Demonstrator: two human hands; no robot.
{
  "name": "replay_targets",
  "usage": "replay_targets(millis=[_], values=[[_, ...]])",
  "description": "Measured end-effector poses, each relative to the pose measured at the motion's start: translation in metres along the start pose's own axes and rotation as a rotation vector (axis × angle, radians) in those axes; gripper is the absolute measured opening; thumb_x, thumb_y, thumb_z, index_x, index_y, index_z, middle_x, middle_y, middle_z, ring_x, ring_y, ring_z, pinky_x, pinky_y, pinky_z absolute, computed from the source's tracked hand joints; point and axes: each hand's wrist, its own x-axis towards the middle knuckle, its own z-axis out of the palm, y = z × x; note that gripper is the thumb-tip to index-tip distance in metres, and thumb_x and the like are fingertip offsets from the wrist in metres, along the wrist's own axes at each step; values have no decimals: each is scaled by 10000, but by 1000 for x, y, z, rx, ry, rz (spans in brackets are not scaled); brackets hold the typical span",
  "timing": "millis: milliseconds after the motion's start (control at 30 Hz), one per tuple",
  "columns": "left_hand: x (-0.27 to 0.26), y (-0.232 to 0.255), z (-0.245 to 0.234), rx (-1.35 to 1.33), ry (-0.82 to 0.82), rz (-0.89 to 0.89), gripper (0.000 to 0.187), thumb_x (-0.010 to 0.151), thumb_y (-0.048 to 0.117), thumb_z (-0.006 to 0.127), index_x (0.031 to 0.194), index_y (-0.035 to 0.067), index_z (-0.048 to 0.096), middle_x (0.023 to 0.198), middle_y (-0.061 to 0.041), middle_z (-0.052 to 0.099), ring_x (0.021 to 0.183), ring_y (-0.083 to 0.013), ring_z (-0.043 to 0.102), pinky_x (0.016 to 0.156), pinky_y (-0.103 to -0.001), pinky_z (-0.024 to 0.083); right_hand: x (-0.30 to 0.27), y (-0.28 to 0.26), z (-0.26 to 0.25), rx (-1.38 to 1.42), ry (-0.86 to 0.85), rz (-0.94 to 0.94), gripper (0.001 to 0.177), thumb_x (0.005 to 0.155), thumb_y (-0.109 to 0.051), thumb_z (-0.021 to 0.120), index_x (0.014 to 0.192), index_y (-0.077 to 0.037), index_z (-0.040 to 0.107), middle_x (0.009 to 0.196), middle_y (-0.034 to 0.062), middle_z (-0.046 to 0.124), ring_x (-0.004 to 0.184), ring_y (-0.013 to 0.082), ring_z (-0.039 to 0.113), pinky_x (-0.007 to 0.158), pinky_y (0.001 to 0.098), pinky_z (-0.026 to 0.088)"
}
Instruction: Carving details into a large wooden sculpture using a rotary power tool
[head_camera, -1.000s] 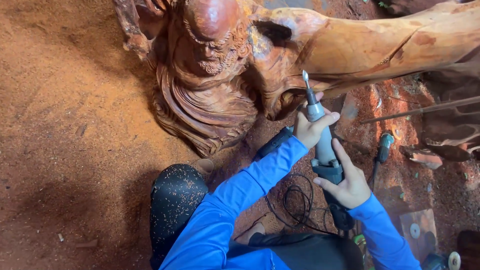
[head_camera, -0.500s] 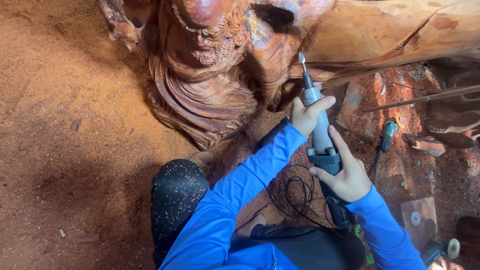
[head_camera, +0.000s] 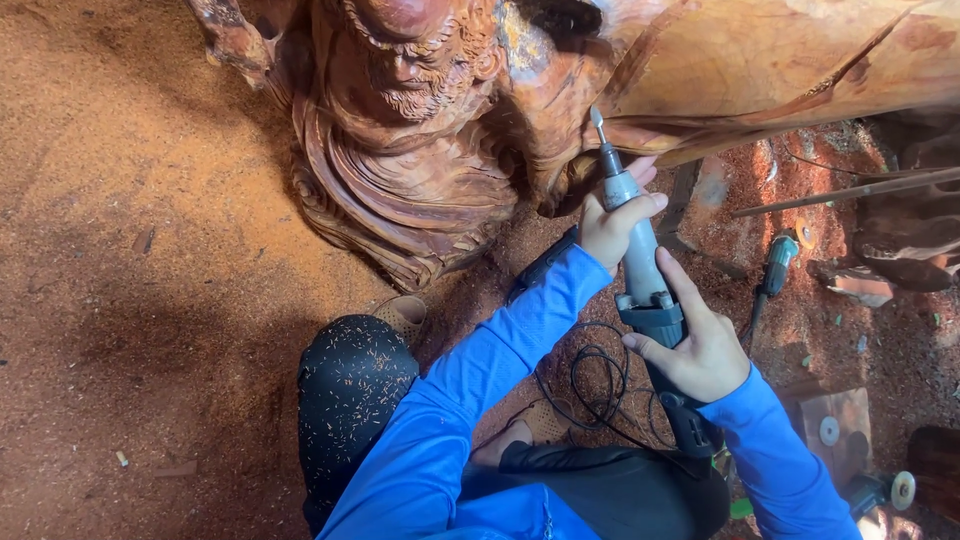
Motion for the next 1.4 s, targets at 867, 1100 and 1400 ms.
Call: replay_targets(millis=[867,1100,1400], values=[[10,-13,-7,71,-21,-5,619,764,260,891,1329,105,695,1319,-229,628,1148,-286,637,952,-463,573,7,51,19,90,93,-196,1152,673,-206,919,1661,-190,327,1264,316,666,1154,564,609,947,708,481],[6,-11,-11,-4,-71,39,606,785,176,846,1354,47,684,1331,-255,649,1290,-312,591,1107,-460,477,16,61,21,76,49,-194,1169,647,-212,931,1655,-187,340,1277,334,651,1146,573,611,937,713,483],[13,-28,-23,-72,-70,65,515,781,136,842,1262,2,717,1345,-309,625,1324,-353,570,1113,-468,463,20,58,14,64,8,-222,1144,666,-178,914,1658,-193,345,1210,305,698,1090,537,659,886,674,520]])
